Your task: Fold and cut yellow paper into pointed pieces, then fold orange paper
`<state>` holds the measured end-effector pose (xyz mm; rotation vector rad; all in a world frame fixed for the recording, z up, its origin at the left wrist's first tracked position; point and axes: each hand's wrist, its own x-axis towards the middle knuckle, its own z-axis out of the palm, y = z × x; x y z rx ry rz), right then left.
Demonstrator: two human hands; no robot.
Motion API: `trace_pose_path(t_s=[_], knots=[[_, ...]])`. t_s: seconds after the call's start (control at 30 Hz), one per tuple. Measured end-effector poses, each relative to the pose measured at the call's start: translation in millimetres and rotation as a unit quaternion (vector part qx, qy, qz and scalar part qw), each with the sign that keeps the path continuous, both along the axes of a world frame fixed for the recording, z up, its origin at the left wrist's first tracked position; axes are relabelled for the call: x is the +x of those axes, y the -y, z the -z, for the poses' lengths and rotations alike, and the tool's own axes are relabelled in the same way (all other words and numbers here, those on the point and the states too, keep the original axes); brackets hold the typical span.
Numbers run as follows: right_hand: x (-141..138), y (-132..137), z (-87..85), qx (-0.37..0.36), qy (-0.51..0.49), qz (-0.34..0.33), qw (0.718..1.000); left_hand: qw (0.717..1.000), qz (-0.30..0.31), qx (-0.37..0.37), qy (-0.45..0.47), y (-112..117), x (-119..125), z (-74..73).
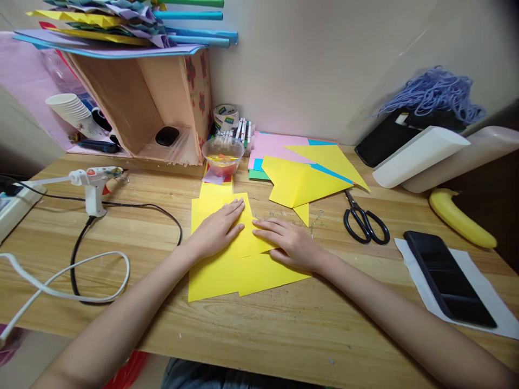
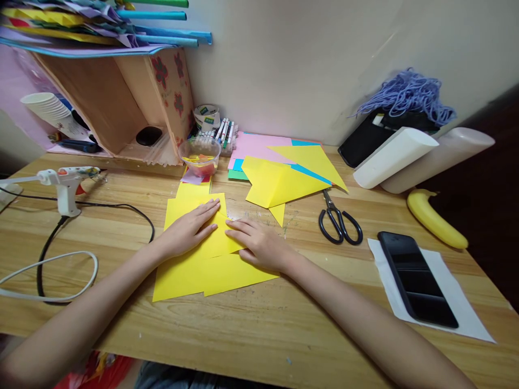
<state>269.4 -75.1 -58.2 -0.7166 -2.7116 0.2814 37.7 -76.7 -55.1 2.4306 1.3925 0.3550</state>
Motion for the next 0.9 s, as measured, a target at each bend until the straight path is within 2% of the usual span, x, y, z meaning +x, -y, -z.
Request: trace_pose_path(t_s=[0.57, 0.9], knots=[[-0.5, 0.0, -0.3, 0.021, -0.002, -0.003, 1.000, 0.999, 0.020, -0.002, -0.035, -0.5, -0.5, 3.1], [-1.7, 0.6, -4.9, -0.029, -0.016, -0.019, 0.999, 0.998, 0.034, -0.002, -0.053, 2.7, -0.1, -0.8]])
